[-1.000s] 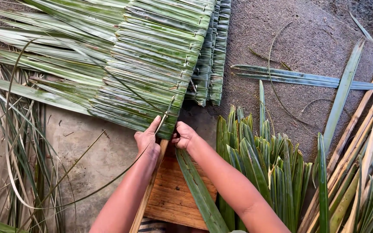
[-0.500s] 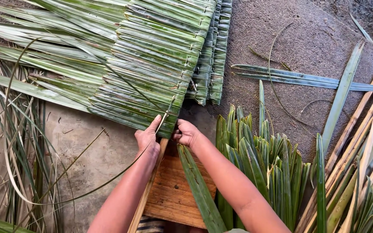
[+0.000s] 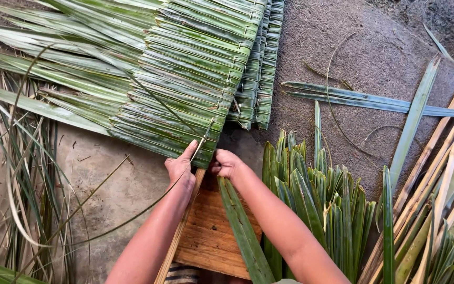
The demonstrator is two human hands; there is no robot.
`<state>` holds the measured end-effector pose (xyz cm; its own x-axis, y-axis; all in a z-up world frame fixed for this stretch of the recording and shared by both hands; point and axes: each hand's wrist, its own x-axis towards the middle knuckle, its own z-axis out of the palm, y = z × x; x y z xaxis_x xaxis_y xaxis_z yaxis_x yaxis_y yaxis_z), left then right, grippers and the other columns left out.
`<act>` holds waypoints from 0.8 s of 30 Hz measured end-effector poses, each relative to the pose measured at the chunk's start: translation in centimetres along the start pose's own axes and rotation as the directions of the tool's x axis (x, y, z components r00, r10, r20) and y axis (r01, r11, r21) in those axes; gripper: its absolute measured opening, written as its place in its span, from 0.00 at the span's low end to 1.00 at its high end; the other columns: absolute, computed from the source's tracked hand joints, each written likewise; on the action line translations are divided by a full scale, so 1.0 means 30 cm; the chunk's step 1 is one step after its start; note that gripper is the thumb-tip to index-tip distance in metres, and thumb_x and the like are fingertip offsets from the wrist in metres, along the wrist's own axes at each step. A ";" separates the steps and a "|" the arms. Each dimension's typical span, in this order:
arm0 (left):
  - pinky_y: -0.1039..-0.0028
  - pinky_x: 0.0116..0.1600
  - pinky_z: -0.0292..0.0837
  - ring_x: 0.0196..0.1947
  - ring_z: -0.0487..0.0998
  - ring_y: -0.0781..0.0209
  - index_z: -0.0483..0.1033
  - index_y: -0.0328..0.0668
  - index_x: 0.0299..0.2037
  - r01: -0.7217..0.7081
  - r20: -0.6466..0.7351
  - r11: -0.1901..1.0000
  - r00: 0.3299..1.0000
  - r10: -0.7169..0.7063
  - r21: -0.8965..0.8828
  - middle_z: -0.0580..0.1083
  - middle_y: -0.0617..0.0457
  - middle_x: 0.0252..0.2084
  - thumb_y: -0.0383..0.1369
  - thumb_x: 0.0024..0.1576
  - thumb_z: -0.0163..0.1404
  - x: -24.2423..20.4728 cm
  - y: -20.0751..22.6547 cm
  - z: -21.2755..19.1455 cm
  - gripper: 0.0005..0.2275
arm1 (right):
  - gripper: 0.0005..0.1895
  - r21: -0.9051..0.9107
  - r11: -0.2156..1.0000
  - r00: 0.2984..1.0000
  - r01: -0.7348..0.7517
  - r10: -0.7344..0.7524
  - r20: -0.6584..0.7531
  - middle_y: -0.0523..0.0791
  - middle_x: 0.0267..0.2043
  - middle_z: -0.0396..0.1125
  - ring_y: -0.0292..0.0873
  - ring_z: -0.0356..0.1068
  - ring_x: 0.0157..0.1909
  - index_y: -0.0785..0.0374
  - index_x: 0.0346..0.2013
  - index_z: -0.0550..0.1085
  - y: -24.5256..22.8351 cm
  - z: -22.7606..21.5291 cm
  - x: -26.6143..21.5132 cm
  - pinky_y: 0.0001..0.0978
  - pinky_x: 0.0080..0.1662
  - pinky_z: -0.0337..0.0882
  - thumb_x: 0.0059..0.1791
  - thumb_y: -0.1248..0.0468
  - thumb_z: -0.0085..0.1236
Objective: Weaving palm leaves onto a wooden rod to create a thatched panel
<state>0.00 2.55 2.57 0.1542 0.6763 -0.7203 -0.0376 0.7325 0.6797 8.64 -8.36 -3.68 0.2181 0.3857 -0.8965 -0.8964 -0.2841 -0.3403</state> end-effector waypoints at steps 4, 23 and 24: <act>0.68 0.35 0.79 0.25 0.83 0.57 0.80 0.33 0.30 -0.001 0.019 1.000 1.000 0.002 -0.029 0.79 0.45 0.27 0.27 0.33 0.78 0.011 -0.015 -0.012 0.19 | 0.04 -0.061 0.997 0.995 0.056 -0.061 -0.083 0.45 0.28 0.59 0.35 0.55 0.21 0.58 0.35 0.66 -0.062 0.038 -0.255 0.21 0.19 0.54 0.53 0.64 0.50; 0.53 0.28 0.70 0.23 0.75 0.51 0.75 0.23 0.29 0.012 -0.063 0.999 0.998 -0.015 -0.049 0.74 0.36 0.25 0.30 0.32 0.78 0.052 -0.094 -0.032 0.24 | 0.08 -0.423 -0.769 -0.199 0.479 -0.565 0.801 0.44 0.38 0.73 0.47 0.76 0.38 0.57 0.37 0.79 0.019 0.249 -0.613 0.36 0.45 0.76 0.53 0.68 0.51; 0.58 0.29 0.70 0.24 0.73 0.55 0.76 0.24 0.28 -0.017 -0.052 1.000 0.999 0.016 -0.010 0.73 0.39 0.25 0.30 0.32 0.78 0.055 -0.097 -0.028 0.23 | 0.09 -0.382 -0.780 -0.198 0.496 -0.530 0.825 0.45 0.37 0.72 0.48 0.75 0.36 0.58 0.38 0.79 0.030 0.222 -0.589 0.38 0.42 0.77 0.52 0.70 0.50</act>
